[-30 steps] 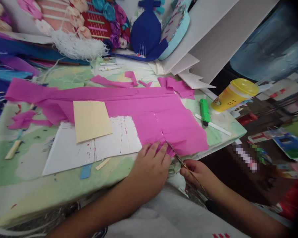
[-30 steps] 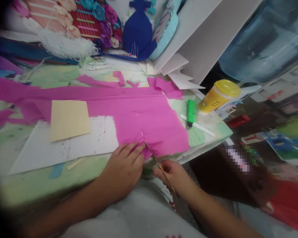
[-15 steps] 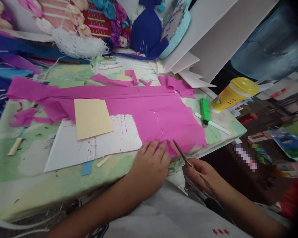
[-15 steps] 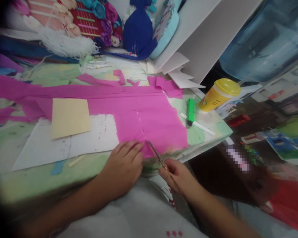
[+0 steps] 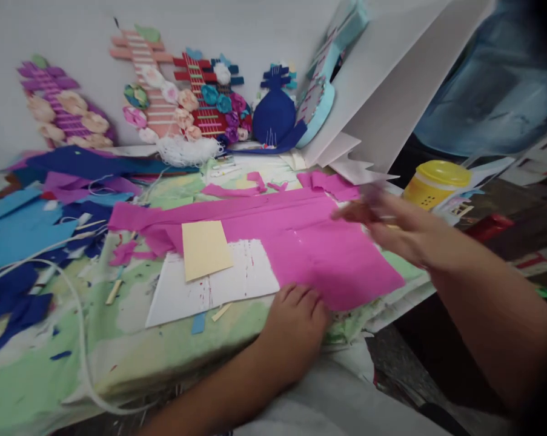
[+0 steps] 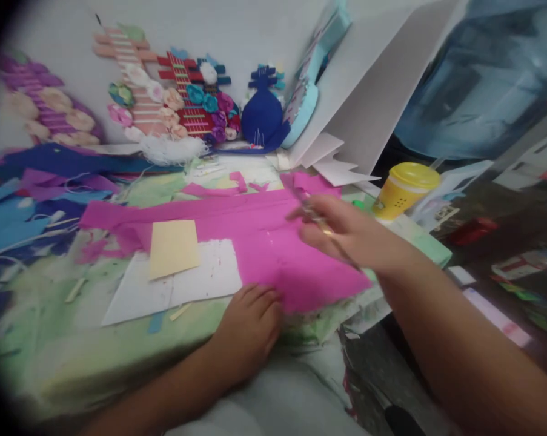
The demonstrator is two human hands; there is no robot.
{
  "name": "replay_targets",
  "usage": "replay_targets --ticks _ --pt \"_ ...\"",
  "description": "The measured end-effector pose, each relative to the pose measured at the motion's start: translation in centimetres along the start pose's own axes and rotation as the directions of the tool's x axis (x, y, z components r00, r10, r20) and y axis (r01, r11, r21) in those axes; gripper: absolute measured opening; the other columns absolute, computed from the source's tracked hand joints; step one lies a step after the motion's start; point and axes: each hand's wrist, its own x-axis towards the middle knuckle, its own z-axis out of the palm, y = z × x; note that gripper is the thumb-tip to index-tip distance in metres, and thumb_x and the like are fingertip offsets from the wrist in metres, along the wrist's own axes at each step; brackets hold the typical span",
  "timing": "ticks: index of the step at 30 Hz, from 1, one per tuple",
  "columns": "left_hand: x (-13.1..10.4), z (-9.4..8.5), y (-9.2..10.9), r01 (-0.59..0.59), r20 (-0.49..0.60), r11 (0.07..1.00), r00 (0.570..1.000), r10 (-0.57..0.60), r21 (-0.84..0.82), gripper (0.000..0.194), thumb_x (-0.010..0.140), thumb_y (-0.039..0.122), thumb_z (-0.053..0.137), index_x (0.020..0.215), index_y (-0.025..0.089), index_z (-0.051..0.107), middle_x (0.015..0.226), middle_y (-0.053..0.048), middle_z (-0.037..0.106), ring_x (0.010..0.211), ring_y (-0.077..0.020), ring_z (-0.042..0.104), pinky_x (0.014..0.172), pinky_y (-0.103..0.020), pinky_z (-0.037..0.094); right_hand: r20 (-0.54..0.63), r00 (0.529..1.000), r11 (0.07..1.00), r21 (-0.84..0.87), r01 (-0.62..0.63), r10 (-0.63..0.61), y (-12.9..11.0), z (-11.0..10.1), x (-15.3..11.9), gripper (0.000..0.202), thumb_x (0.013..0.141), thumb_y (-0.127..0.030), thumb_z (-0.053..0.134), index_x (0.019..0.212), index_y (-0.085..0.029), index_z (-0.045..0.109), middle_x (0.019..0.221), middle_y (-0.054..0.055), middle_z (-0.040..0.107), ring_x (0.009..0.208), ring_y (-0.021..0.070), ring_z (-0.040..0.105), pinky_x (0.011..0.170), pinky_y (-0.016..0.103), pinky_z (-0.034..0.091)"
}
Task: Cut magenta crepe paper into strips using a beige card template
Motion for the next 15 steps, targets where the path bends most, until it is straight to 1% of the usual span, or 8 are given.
replay_targets --ticks 1,3,5,7,10,12,14,15 --pt "0.1 -0.4 0.2 0.004 0.025 1.0 1.0 -0.005 0.006 0.009 0.076 0.015 0.049 0.082 0.014 0.056 0.095 -0.007 0.059 0.09 -0.0211 0.05 0.085 -0.038 0.036 0.085 0.996 0.995 -0.096 0.037 -0.028 0.0 0.4 2.3 0.051 0.071 -0.063 0.041 0.098 -0.021 0.051 0.091 0.006 0.057 0.075 0.0168 0.055 0.063 0.03 0.044" --pt "0.5 -1.3 0.5 0.009 0.086 1.0 0.996 -0.01 0.009 0.008 0.075 0.017 0.05 0.08 0.015 0.056 0.092 -0.007 0.059 0.086 -0.021 0.051 0.081 -0.037 0.039 0.197 0.98 0.968 -0.243 0.059 -0.01 0.2 2.3 6.6 0.048 0.073 -0.058 0.044 0.099 -0.019 0.051 0.094 0.007 0.058 0.075 0.0166 0.055 0.062 0.028 0.042" --pt "0.9 -2.6 0.7 0.0 0.162 1.0 0.987 0.004 -0.022 0.007 0.075 0.021 0.051 0.075 0.016 0.056 0.086 -0.005 0.058 0.08 -0.0197 0.052 0.072 -0.033 0.042 0.25 0.968 0.915 -0.392 0.096 0.005 0.7 5.2 10.3 0.048 0.069 -0.056 0.051 0.097 -0.017 0.052 0.093 0.009 0.059 0.078 0.0192 0.055 0.062 0.027 0.04" --pt "1.5 -3.8 0.7 0.003 0.224 0.998 0.974 0.012 -0.066 0.013 0.076 0.027 0.049 0.071 0.017 0.055 0.077 -0.003 0.057 0.072 -0.0178 0.053 0.064 -0.03 0.042 0.273 0.962 0.881 -0.454 0.131 -0.002 1.2 8.2 13.0 0.045 0.068 -0.054 0.053 0.091 -0.016 0.052 0.092 0.01 0.06 0.078 0.0203 0.055 0.062 0.027 0.038" --pt "3.0 -4.6 -0.2 0.099 0.234 0.995 0.967 -0.097 0.006 0.025 0.082 0.032 0.039 0.072 0.017 0.056 0.069 -0.004 0.056 0.066 -0.018 0.053 0.06 -0.031 0.042 0.24 0.969 0.87 -0.466 0.161 -0.051 1.8 11.5 14.9 0.04 0.07 -0.052 0.052 0.086 -0.015 0.051 0.092 0.012 0.059 0.081 0.021 0.054 0.063 0.027 0.038" --pt "4.0 -4.2 -1.2 0.188 0.232 0.975 0.949 -0.212 0.12 0.029 0.083 0.033 0.036 0.078 0.014 0.059 0.072 -0.007 0.058 0.071 -0.021 0.054 0.065 -0.034 0.043 0.213 0.974 0.871 -0.461 0.168 -0.075 2.1 12.7 15.4 0.04 0.071 -0.053 0.05 0.086 -0.016 0.05 0.093 0.011 0.058 0.081 0.0205 0.054 0.064 0.027 0.038" --pt "4.7 -3.3 -2.3 0.24 0.257 0.953 0.924 -0.282 0.184 0.038 0.082 0.039 0.038 0.092 0.01 0.059 0.088 -0.013 0.06 0.089 -0.026 0.053 0.077 -0.039 0.041 0.192 0.978 0.878 -0.451 0.163 -0.083 2.6 13.2 15.6 0.042 0.071 -0.054 0.05 0.086 -0.016 0.049 0.092 0.011 0.058 0.079 0.0197 0.054 0.063 0.027 0.038" --pt "4.8 -2.7 -2.7 0.246 0.277 0.949 0.914 -0.295 0.199 0.048 0.081 0.046 0.038 0.103 0.007 0.055 0.103 -0.017 0.056 0.102 -0.0296 0.047 0.085 -0.043 0.036 0.185 0.98 0.882 -0.445 0.156 -0.08 2.8 13.4 15.7 0.043 0.071 -0.055 0.049 0.087 -0.016 0.049 0.09 0.01 0.058 0.078 0.0193 0.054 0.062 0.027 0.038"
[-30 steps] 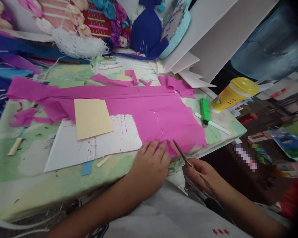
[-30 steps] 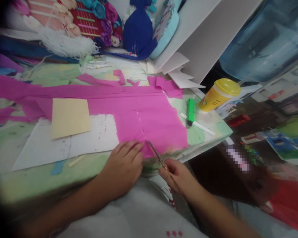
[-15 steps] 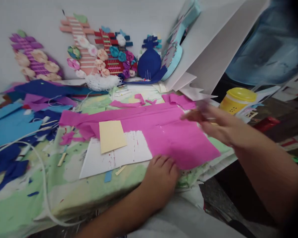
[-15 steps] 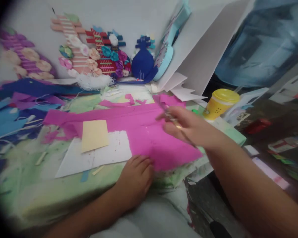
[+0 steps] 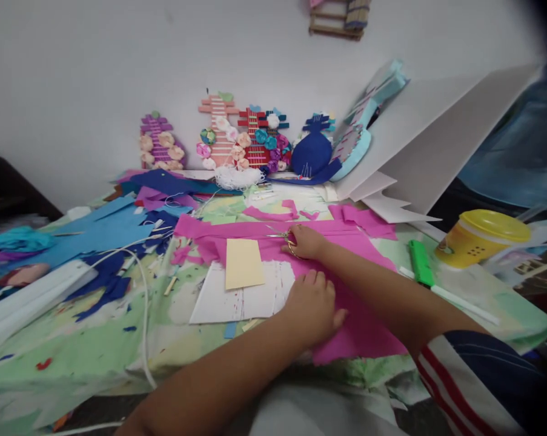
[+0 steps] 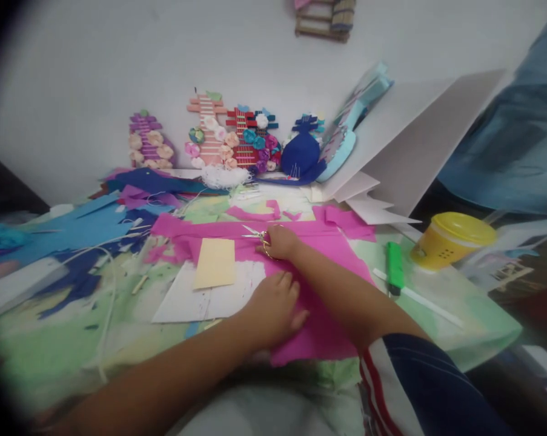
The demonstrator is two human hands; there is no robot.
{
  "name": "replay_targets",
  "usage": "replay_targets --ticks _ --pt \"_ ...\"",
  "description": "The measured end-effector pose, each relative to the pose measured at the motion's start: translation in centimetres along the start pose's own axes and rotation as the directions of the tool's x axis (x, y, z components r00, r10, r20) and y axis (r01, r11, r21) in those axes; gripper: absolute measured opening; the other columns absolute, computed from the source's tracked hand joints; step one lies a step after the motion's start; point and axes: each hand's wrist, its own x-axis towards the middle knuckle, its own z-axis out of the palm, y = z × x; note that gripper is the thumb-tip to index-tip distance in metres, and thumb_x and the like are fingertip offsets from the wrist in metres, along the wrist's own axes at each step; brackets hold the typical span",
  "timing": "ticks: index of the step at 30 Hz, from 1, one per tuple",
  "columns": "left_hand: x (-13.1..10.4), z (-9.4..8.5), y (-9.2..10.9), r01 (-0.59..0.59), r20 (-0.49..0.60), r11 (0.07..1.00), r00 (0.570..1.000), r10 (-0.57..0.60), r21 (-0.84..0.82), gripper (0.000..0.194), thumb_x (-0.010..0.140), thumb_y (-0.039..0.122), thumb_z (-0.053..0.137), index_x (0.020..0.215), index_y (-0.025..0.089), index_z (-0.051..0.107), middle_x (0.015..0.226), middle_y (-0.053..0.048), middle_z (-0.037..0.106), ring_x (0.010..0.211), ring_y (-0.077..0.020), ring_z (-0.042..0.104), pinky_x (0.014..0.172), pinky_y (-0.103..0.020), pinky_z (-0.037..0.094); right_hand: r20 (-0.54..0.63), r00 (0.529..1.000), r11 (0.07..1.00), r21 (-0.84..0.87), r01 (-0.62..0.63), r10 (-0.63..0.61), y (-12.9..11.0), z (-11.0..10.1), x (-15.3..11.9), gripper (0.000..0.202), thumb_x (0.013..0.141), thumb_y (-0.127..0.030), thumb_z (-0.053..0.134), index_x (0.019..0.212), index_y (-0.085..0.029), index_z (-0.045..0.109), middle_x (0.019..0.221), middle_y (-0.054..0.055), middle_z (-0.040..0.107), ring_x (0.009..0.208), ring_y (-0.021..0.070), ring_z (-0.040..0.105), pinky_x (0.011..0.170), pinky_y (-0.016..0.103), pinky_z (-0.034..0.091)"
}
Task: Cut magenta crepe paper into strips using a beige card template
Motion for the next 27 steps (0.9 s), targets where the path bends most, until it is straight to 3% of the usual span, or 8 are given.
replay_targets --ticks 3,6,10,13,16,18,23,27 --pt "0.4 1.5 -0.4 0.016 0.101 1.0 0.995 -0.015 -0.017 0.071 0.081 0.057 0.027 0.126 0.003 0.036 0.134 -0.022 0.029 0.125 -0.0339 0.019 0.098 -0.05 0.018 -0.005 1.0 0.999 0.026 -0.02 0.02 0.6 0.7 0.3 0.044 0.071 -0.057 0.047 0.087 -0.016 0.048 0.086 0.009 0.059 0.073 0.018 0.054 0.059 0.026 0.037" --pt "0.1 2.2 -0.3 0.027 0.156 0.999 0.987 -0.021 -0.04 0.076 0.08 0.06 0.021 0.131 0.004 0.028 0.138 -0.022 0.018 0.128 -0.0335 0.01 0.1 -0.05 0.011 -0.009 1.0 0.999 0.045 -0.023 0.023 0.8 1.2 0.5 0.045 0.071 -0.059 0.046 0.086 -0.017 0.049 0.085 0.008 0.059 0.071 0.0168 0.054 0.056 0.025 0.036" --pt "0.0 1.8 0.1 0.033 0.169 0.999 0.985 -0.027 -0.033 0.078 0.08 0.061 0.021 0.133 0.004 0.025 0.138 -0.022 0.018 0.128 -0.0338 0.009 0.1 -0.05 0.01 -0.018 1.0 0.999 0.033 0.015 -0.015 0.6 0.4 0.3 0.043 0.071 -0.056 0.049 0.085 -0.016 0.051 0.083 0.008 0.06 0.071 0.0167 0.054 0.058 0.025 0.036" --pt "-0.6 1.2 0.4 0.008 0.155 1.0 0.988 -0.004 -0.025 0.075 0.081 0.059 0.022 0.131 0.004 0.028 0.137 -0.022 0.022 0.127 -0.0344 0.013 0.1 -0.051 0.012 -0.068 0.995 0.997 -0.007 0.077 -0.077 1.2 -2.0 -0.7 0.039 0.072 -0.051 0.052 0.089 -0.016 0.053 0.093 0.01 0.059 0.085 0.0196 0.052 0.069 0.028 0.036" --pt "-2.3 1.4 0.7 -0.134 0.093 0.991 0.986 0.135 -0.015 0.081 0.077 0.065 0.026 0.131 0.004 0.029 0.136 -0.022 0.024 0.126 -0.036 0.015 0.099 -0.051 0.013 -0.152 0.983 0.985 -0.148 0.084 -0.107 3.4 -5.0 -2.9 0.037 0.074 -0.048 0.049 0.091 -0.015 0.054 0.096 0.011 0.058 0.092 0.023 0.05 0.076 0.032 0.034" --pt "-3.6 2.1 0.9 -0.222 0.039 0.975 0.975 0.221 0.017 0.084 0.073 0.068 0.033 0.129 0.005 0.03 0.134 -0.022 0.028 0.124 -0.036 0.02 0.098 -0.05 0.016 -0.202 0.977 0.962 -0.272 0.017 -0.074 5.5 -6.5 -4.9 0.037 0.075 -0.049 0.046 0.089 -0.015 0.055 0.091 0.011 0.059 0.09 0.0239 0.051 0.075 0.033 0.034" --pt "-4.7 2.6 0.8 -0.384 0.017 0.912 0.922 0.386 0.143 0.034 0.077 0.029 0.047 0.106 0.011 0.052 0.115 -0.016 0.051 0.107 -0.0305 0.044 0.091 -0.049 0.026 -0.125 0.992 0.926 -0.375 -0.042 -0.006 9.2 -7.1 -9.9 0.034 0.073 -0.047 0.048 0.083 -0.015 0.055 0.085 0.011 0.06 0.082 0.0228 0.053 0.07 0.031 0.036" --pt "-3.6 -0.2 0.5 -0.421 0.122 0.907 0.9 0.418 0.0 0.009 0.073 0.022 0.052 0.08 0.016 0.054 0.078 -0.005 0.06 0.074 -0.0184 0.054 0.074 -0.036 0.04 -0.023 1.0 0.946 -0.323 -0.019 0.013 9.6 -6.4 -12.4 0.03 0.074 -0.043 0.047 0.083 -0.016 0.055 0.085 0.01 0.061 0.082 0.0218 0.054 0.069 0.03 0.036"
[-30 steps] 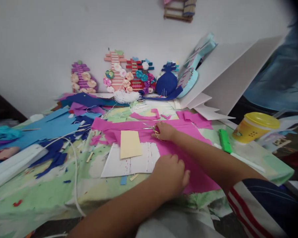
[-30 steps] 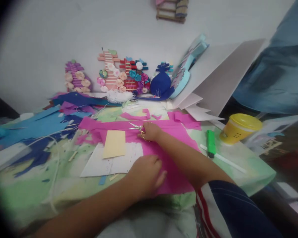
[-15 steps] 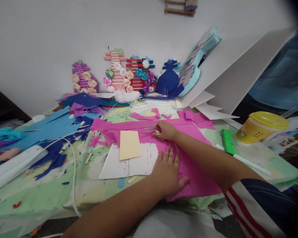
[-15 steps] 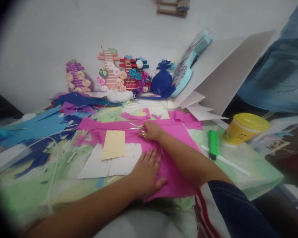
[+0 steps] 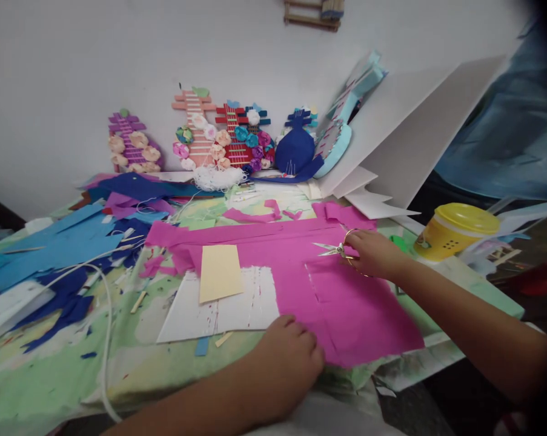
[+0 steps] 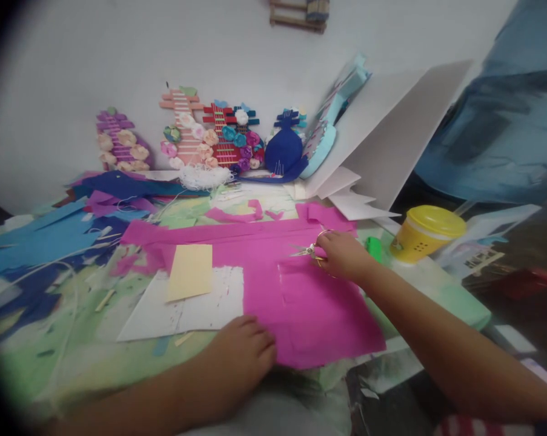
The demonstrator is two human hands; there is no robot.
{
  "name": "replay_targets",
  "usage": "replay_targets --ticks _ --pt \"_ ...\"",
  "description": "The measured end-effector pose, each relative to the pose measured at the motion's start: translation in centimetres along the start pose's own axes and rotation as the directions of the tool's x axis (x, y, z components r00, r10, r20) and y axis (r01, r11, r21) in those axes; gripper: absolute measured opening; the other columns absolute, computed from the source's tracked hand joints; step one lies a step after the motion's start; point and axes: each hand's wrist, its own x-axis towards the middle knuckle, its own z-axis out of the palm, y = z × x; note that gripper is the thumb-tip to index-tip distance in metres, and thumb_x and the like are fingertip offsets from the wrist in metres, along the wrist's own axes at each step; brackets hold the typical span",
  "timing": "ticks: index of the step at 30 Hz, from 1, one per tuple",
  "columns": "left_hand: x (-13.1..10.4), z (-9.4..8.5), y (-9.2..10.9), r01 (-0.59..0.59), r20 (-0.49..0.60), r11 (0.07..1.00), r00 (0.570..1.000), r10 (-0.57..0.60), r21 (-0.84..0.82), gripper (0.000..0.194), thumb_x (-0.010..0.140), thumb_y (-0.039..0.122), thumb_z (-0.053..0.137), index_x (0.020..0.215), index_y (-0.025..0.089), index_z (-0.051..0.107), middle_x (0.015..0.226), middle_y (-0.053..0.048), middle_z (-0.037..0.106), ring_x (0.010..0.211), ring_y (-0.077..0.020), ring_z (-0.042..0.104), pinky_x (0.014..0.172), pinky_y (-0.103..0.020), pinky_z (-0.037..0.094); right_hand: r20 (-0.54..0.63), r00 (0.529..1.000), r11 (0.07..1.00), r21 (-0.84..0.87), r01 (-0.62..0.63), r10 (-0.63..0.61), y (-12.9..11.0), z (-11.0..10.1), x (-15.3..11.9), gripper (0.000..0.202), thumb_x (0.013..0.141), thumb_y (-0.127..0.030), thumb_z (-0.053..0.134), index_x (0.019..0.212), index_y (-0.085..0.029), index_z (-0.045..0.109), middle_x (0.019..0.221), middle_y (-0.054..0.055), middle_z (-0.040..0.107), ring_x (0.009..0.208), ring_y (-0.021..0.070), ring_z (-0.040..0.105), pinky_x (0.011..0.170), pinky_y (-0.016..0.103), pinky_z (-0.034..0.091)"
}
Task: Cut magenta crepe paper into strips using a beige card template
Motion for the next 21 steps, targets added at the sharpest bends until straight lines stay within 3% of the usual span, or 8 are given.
replay_targets --ticks 3,7,13,18,21 --pt "0.3 -2.9 -1.2 0.162 -0.018 0.984 0.986 -0.163 -0.075 0.006 0.076 0.018 0.047 0.078 0.017 0.053 0.072 -0.003 0.058 0.067 -0.0165 0.054 0.061 -0.029 0.041 -0.003 1.0 0.999 0.03 -0.013 0.013 -0.1 -0.2 -0.8 0.03 0.074 -0.043 0.048 0.085 -0.016 0.054 0.087 0.01 0.061 0.083 0.0222 0.054 0.069 0.03 0.036" --pt "0.3 -5.3 -2.7 0.334 -0.063 0.937 0.938 -0.341 -0.1 0.016 0.08 0.02 0.04 0.084 0.019 0.056 0.077 -0.003 0.06 0.071 -0.0186 0.055 0.063 -0.03 0.041 -0.02 0.998 0.996 0.069 -0.063 0.065 0.0 -0.4 -0.9 0.033 0.073 -0.046 0.048 0.085 -0.016 0.054 0.086 0.01 0.06 0.078 0.0215 0.054 0.065 0.03 0.035" --pt "0.1 -6.2 -3.7 0.365 -0.013 0.925 0.93 -0.369 -0.103 0.018 0.08 0.022 0.041 0.082 0.02 0.058 0.077 -0.002 0.061 0.071 -0.0181 0.055 0.062 -0.028 0.04 0.036 0.999 0.987 0.159 -0.03 0.025 -1.1 0.4 -0.9 0.034 0.073 -0.05 0.048 0.079 -0.017 0.051 0.078 0.008 0.058 0.07 0.0187 0.052 0.059 0.027 0.032" --pt "-0.1 -7.2 -5.3 0.412 -0.14 0.91 0.9 -0.413 -0.041 0.019 0.082 0.024 0.039 0.082 0.02 0.058 0.078 -0.001 0.062 0.071 -0.018 0.055 0.061 -0.027 0.038 0.098 0.992 0.987 0.149 0.062 -0.077 -1.6 0.5 -0.9 0.033 0.071 -0.048 0.051 0.078 -0.016 0.054 0.08 0.009 0.058 0.076 0.0201 0.052 0.064 0.028 0.032" --pt "0.1 -7.6 -6.3 0.42 -0.139 0.908 0.899 -0.415 0.006 0.02 0.082 0.025 0.039 0.083 0.02 0.058 0.08 -0.001 0.062 0.073 -0.018 0.055 0.06 -0.026 0.037 0.097 0.995 0.988 0.156 0.018 -0.034 -1.3 0.5 -1.0 0.033 0.071 -0.048 0.051 0.079 -0.016 0.054 0.082 0.009 0.058 0.077 0.0205 0.052 0.065 0.028 0.033"
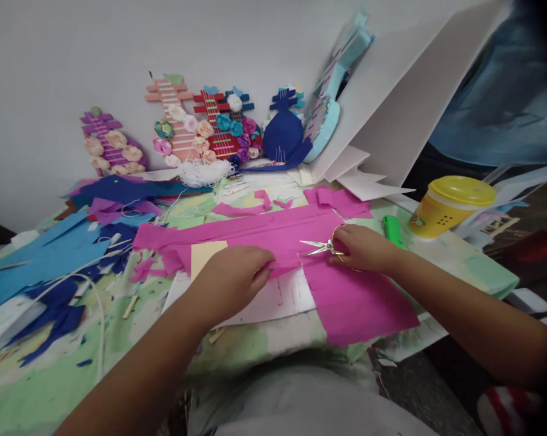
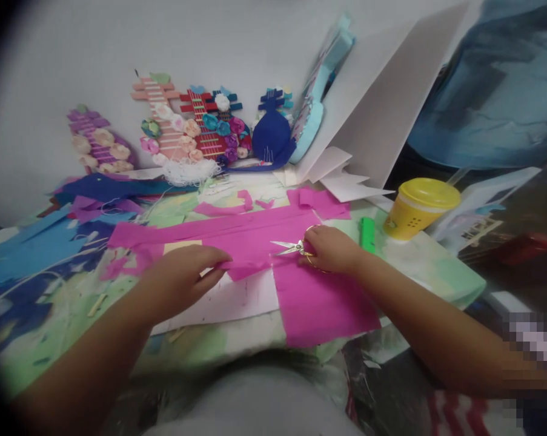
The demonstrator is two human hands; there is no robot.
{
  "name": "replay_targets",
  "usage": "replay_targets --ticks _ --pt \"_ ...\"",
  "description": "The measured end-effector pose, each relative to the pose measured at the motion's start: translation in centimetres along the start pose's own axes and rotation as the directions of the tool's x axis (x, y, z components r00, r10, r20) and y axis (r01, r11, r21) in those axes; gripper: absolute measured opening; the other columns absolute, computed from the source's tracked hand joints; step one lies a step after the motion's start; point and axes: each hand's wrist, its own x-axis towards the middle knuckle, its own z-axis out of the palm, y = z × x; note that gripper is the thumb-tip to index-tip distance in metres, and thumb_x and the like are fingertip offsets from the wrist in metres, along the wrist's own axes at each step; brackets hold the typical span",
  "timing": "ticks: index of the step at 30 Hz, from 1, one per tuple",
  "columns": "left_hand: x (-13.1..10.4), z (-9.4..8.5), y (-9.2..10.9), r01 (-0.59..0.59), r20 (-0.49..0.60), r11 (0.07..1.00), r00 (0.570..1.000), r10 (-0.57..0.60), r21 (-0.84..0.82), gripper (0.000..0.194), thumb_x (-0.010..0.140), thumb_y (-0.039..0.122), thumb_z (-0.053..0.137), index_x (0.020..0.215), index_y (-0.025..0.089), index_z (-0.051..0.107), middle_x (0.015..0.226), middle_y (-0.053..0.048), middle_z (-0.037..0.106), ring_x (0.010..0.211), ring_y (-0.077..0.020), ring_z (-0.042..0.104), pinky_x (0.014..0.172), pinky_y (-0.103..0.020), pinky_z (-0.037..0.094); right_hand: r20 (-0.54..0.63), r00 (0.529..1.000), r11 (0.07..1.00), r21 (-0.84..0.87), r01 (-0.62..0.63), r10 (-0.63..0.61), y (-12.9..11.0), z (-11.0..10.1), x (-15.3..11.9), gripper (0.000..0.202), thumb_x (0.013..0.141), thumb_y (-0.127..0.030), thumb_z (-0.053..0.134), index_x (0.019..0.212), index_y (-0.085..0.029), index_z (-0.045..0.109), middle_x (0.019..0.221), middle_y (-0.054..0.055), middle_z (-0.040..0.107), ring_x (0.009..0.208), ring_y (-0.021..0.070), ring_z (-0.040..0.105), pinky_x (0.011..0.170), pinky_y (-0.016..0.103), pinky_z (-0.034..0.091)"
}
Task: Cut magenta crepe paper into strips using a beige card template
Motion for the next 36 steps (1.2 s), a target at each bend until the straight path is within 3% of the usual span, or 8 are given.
replay_targets --ticks 7,12,15,18,22,27,32,36 --pt "3.0 -1.1 -1.5 0.055 -0.028 0.997 0.998 -0.053 0.057 0.023 0.082 0.028 0.038 0.076 0.018 0.057 0.071 -0.001 0.059 0.066 -0.0162 0.053 0.054 -0.023 0.031 -0.008 0.998 0.998 -0.007 -0.063 0.063 0.7 -0.1 -0.7 0.029 0.072 -0.045 0.05 0.08 -0.017 0.053 0.081 0.008 0.059 0.073 0.0197 0.052 0.059 0.028 0.033" --pt "6.2 -2.1 -2.6 0.028 -0.067 0.992 0.998 -0.02 0.126 0.024 0.081 0.03 0.038 0.07 0.018 0.056 0.064 -0.001 0.055 0.06 -0.0145 0.049 0.051 -0.023 0.027 0.047 0.998 0.996 -0.076 -0.041 0.044 0.4 -1.0 -0.9 0.024 0.073 -0.039 0.049 0.081 -0.018 0.056 0.079 0.007 0.06 0.073 0.0205 0.053 0.058 0.029 0.032" --pt "8.3 -2.4 -3.8 -0.005 -0.083 0.992 0.996 0.015 0.127 0.023 0.08 0.03 0.039 0.071 0.017 0.056 0.066 -0.001 0.055 0.062 -0.014 0.049 0.052 -0.023 0.026 0.087 0.996 0.995 -0.095 -0.021 0.029 0.3 -1.5 -0.5 0.025 0.072 -0.038 0.05 0.083 -0.018 0.058 0.079 0.008 0.06 0.074 0.0208 0.054 0.059 0.029 0.032" --pt "10.6 -2.0 -5.5 0.041 -0.056 0.997 0.998 -0.037 0.07 0.022 0.079 0.029 0.04 0.075 0.017 0.058 0.07 -0.001 0.057 0.065 -0.0133 0.049 0.053 -0.022 0.027 0.106 0.994 0.993 -0.115 0.003 0.009 0.2 -1.7 0.1 0.02 0.07 -0.035 0.051 0.079 -0.018 0.058 0.078 0.008 0.06 0.072 0.0202 0.054 0.058 0.029 0.031" --pt "14.0 0.0 -7.9 0.122 0.005 0.991 0.993 -0.122 0.053 0.024 0.079 0.029 0.04 0.076 0.016 0.059 0.072 -0.003 0.059 0.065 -0.0138 0.051 0.053 -0.023 0.03 0.148 0.989 0.994 -0.11 0.004 0.012 0.3 -1.5 1.2 0.017 0.069 -0.033 0.053 0.074 -0.018 0.059 0.077 0.008 0.061 0.069 0.0191 0.054 0.056 0.029 0.03" --pt "17.3 3.9 -9.7 0.103 0.077 0.993 0.991 -0.107 0.059 0.02 0.081 0.026 0.044 0.079 0.015 0.061 0.08 -0.005 0.061 0.077 -0.0177 0.054 0.065 -0.027 0.038 0.189 0.982 0.997 -0.071 0.005 0.009 0.5 -1.3 2.2 0.032 0.067 -0.048 0.054 0.075 -0.018 0.061 0.078 0.008 0.061 0.07 0.0198 0.055 0.056 0.029 0.031" --pt "18.1 7.5 -11.5 0.119 0.133 0.992 0.983 -0.124 0.044 0.026 0.085 0.031 0.048 0.105 0.014 0.051 0.104 -0.007 0.053 0.088 -0.0179 0.054 0.075 -0.037 0.046 0.19 0.982 0.995 -0.104 -0.004 0.023 0.3 -1.2 2.8 0.032 0.066 -0.051 0.054 0.076 -0.02 0.061 0.076 0.007 0.061 0.069 0.0205 0.055 0.052 0.028 0.029" --pt "17.5 9.7 -12.5 0.113 0.129 0.993 0.985 -0.117 0.036 0.028 0.085 0.029 0.048 0.109 0.015 0.049 0.108 -0.008 0.051 0.091 -0.0186 0.054 0.076 -0.038 0.046 0.232 0.972 0.994 -0.108 -0.009 0.034 0.0 -1.3 3.2 0.034 0.067 -0.053 0.052 0.074 -0.021 0.06 0.074 0.006 0.061 0.064 0.0194 0.055 0.048 0.027 0.026"
